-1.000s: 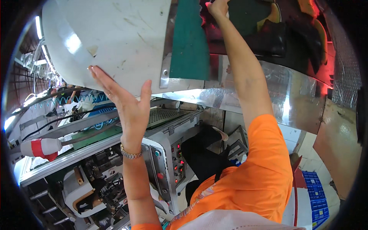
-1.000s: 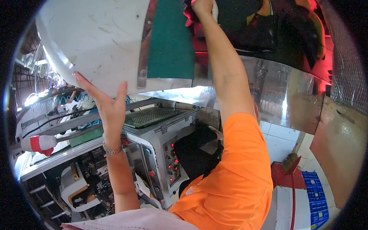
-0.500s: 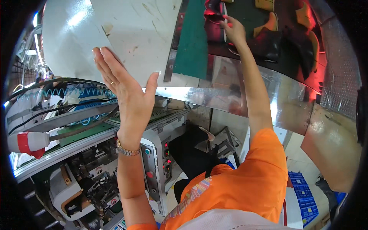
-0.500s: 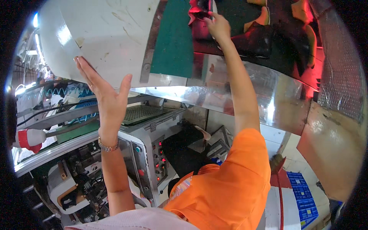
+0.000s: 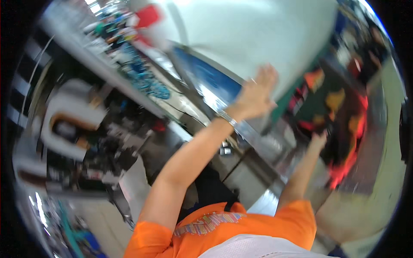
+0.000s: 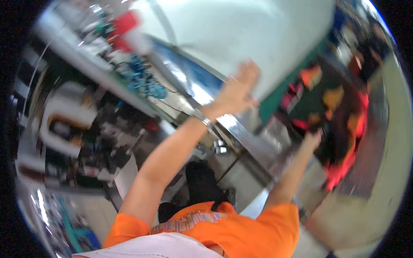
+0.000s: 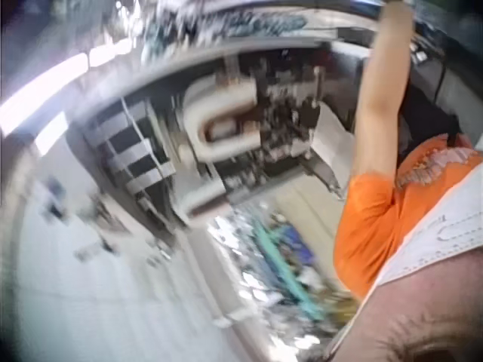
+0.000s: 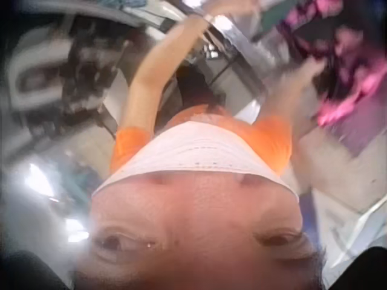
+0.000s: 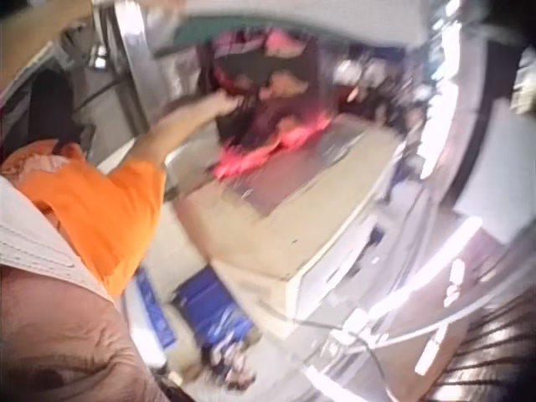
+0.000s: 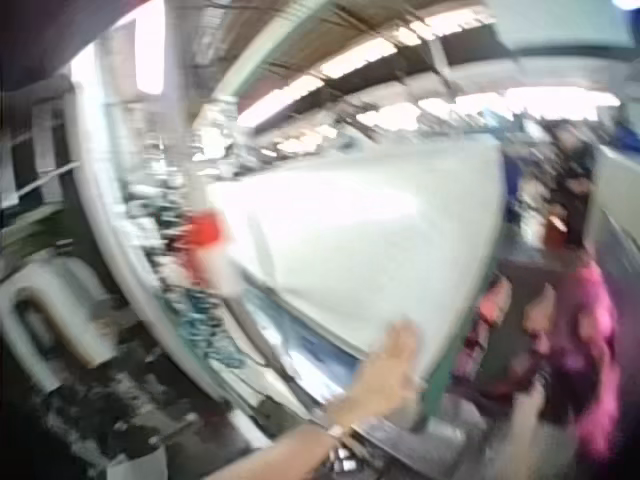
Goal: The person repeatedly picks up black shoes from a nearby shelf, places them into a machine, presses a button to activate the machine, and then removes the shoes. This cycle is performed multiple times on different shoes.
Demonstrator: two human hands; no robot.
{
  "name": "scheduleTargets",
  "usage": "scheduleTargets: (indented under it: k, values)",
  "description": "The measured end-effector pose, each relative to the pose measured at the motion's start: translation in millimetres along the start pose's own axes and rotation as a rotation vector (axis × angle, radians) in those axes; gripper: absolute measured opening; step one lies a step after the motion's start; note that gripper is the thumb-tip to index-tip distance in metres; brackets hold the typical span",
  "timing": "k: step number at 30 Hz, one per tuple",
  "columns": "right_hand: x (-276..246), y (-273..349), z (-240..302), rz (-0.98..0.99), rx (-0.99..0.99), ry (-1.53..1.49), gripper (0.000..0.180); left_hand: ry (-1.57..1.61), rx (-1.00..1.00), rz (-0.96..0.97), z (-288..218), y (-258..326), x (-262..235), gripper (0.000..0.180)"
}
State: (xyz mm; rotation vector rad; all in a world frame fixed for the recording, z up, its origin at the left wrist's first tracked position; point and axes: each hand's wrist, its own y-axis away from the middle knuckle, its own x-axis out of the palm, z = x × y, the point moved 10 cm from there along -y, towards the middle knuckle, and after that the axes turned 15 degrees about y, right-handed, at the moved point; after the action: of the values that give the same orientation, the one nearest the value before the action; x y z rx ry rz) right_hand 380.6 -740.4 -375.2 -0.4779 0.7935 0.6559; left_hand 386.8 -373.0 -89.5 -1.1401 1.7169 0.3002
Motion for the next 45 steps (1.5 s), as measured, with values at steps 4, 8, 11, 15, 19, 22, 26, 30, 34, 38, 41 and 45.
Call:
scheduleTargets:
  k: [4,8,11,15,19,22,26,30,34,38,41,45]
  values:
    - [-99.0,60.1,53.8,-0.015,0.326,-1.311,0.046,0.592,0.002,-0.044,-19.4,105.2,-7.5,0.069]
    - [-152.9,123.2,76.6,0.213,0.089,-1.444,0.045,1.161,-0.145,0.054,-22.2,201.9,-16.3,0.051]
    - [-139.1,219.2,138.8,0.571,0.388,-1.630,0.042,1.474,-0.226,-0.162,0.4,245.2,-39.2,0.044]
    - [-117.3,388.9,303.7,1.546,0.199,-1.698,0.034,1.462,-0.462,-0.069,-13.9,294.7,-45.5,0.042]
    - [-102.3,511.1,333.3,2.034,0.004,-0.939,0.029,1.948,-0.452,-0.328,7.0,387.7,-54.7,0.040]
    - [-123.4,569.7,370.1,2.211,-0.378,-0.718,0.036,1.874,-0.404,-0.697,16.4,469.1,-116.0,0.036]
    - [-150.7,653.0,413.8,2.504,-0.768,-0.459,0.029,1.335,-0.462,-0.758,-32.9,571.6,-200.1,0.030]
    - [-182.2,723.3,473.7,2.491,-1.122,-0.545,0.023,0.857,-0.561,-0.854,-76.7,632.9,-270.1,0.018]
    - [-217.1,801.5,561.4,2.407,-1.096,-0.908,0.015,0.728,-0.397,-1.176,-68.8,679.6,-357.8,0.014]
    - [-243.0,864.7,626.7,2.308,-0.936,-1.092,0.015,0.722,-0.196,-1.455,-50.9,717.9,-433.0,0.012]
    - [-221.9,895.2,661.3,2.258,-0.843,-1.236,0.016,0.828,-0.100,-1.596,-23.7,735.8,-452.8,0.011]
    - [-213.5,906.0,668.2,2.154,-0.799,-1.244,0.018,0.925,-0.137,-1.631,3.8,747.9,-455.0,0.010]
